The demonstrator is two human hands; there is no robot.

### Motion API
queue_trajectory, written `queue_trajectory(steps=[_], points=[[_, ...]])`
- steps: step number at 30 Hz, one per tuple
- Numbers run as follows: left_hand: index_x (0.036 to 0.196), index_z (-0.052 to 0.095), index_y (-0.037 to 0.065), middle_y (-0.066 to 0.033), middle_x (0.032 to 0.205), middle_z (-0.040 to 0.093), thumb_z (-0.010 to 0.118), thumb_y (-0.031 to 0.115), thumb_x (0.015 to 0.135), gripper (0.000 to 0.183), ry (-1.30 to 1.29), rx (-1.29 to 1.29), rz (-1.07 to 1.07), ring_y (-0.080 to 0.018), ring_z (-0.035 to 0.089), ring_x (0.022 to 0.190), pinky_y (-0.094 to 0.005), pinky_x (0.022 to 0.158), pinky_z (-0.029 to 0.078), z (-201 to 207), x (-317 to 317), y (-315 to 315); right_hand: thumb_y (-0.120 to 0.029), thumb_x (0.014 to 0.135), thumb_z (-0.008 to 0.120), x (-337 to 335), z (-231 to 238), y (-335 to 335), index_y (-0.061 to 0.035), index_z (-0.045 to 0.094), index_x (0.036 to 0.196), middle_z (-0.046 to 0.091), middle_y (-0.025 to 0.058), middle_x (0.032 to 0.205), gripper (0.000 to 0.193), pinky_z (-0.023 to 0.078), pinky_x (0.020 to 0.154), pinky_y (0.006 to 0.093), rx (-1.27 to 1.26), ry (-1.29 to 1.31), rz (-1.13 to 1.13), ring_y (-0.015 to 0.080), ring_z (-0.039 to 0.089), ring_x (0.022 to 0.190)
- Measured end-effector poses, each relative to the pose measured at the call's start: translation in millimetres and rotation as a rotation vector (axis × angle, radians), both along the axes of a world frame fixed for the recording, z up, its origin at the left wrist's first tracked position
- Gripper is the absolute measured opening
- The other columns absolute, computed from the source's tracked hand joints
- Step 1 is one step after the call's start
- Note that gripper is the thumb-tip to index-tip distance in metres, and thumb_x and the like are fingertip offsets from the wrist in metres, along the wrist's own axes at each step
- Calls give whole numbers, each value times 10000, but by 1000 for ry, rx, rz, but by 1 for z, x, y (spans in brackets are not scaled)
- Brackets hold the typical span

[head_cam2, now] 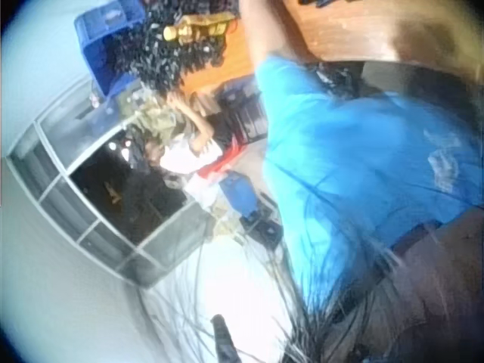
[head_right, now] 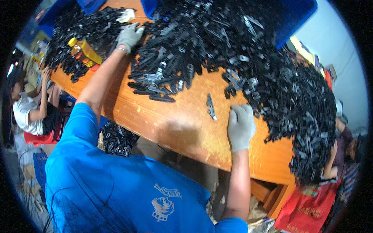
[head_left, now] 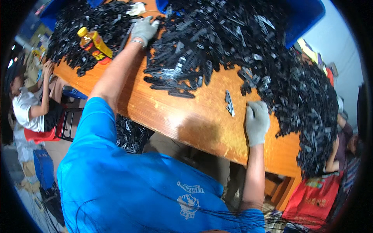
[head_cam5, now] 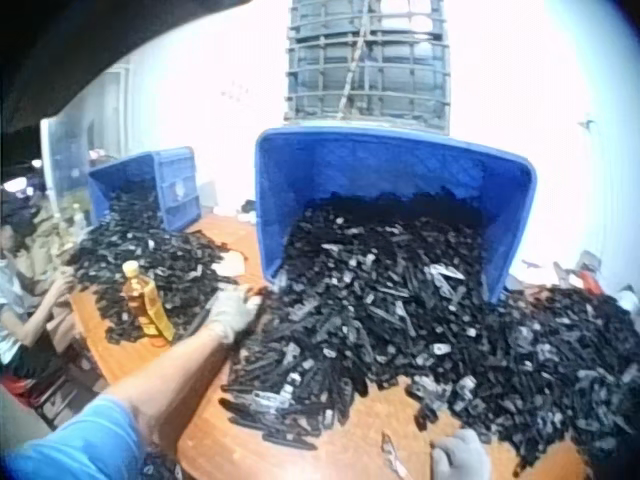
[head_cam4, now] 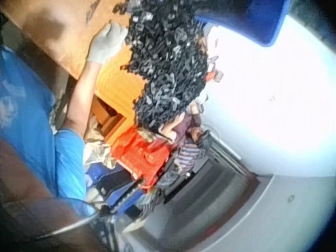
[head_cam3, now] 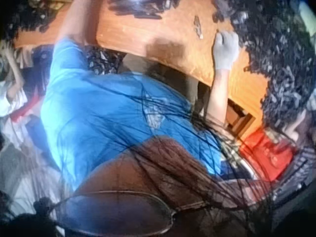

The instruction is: The person assembles plastic components by hand, taking individual plastic parts from piles on the table, fitting them together, and placing the assembled pieces onto the table.

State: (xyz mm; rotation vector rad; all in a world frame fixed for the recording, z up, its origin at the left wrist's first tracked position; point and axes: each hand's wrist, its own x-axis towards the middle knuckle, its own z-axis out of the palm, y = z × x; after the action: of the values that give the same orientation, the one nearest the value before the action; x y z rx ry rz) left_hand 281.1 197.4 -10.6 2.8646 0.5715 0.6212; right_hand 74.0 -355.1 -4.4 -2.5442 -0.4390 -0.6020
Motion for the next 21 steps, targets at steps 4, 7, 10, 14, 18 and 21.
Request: queue_trajectory(steps=[4,7,10,14,18,21], points=[[1530,625,130,-236,1511,640,517,626,1076,681,164,-133,-160,-410,589,1417,-486,1190,458,-8,0,-16,-131,946,742,0,-4,-2,-121,799,1052,726,121,1153,121,585,881,428,6,17,-60,330,721,1070],[1567,586,119,-247,1535,618,540,640,1074,719,119,-332,-318,-427,569,1439,-471,1201,445,-4,-9,-35,-168,952,746,-3,-3,0,-142,810,1057,729,114,1169,125,592,872,431,-9,33,-87,325,729,1065],[1569,582,114,-243,1530,624,562,616,1077,703,35,-283,-419,-433,574,1431,-474,1193,454,-9,-26,-45,-197,955,753,-2,-3,4,-153,821,1057,734,104,1193,131,598,869,430,-35,64,-101,320,740,1052],[1524,622,127,-209,1479,668,606,550,1072,619,64,-186,-370,-407,604,1395,-485,1157,480,21,-62,-71,-198,949,756,-6,-6,-2,-136,820,1062,736,107,1190,144,597,865,435,-15,35,-87,324,741,1032],[1358,722,131,-147,1299,754,706,384,1028,416,-282,-71,-506,-376,692,1219,-471,1071,534,43,-139,-96,-225,944,769,-14,1,14,-113,815,1070,737,123,1188,175,590,872,443,97,106,25,342,736,1031],[1281,745,82,-162,1258,761,749,244,975,346,-242,-144,-727,-368,700,1206,-450,1040,549,59,-212,-132,-261,943,778,-32,20,51,-113,815,1079,740,127,1146,205,586,877,457,51,165,49,352,733,1034]])
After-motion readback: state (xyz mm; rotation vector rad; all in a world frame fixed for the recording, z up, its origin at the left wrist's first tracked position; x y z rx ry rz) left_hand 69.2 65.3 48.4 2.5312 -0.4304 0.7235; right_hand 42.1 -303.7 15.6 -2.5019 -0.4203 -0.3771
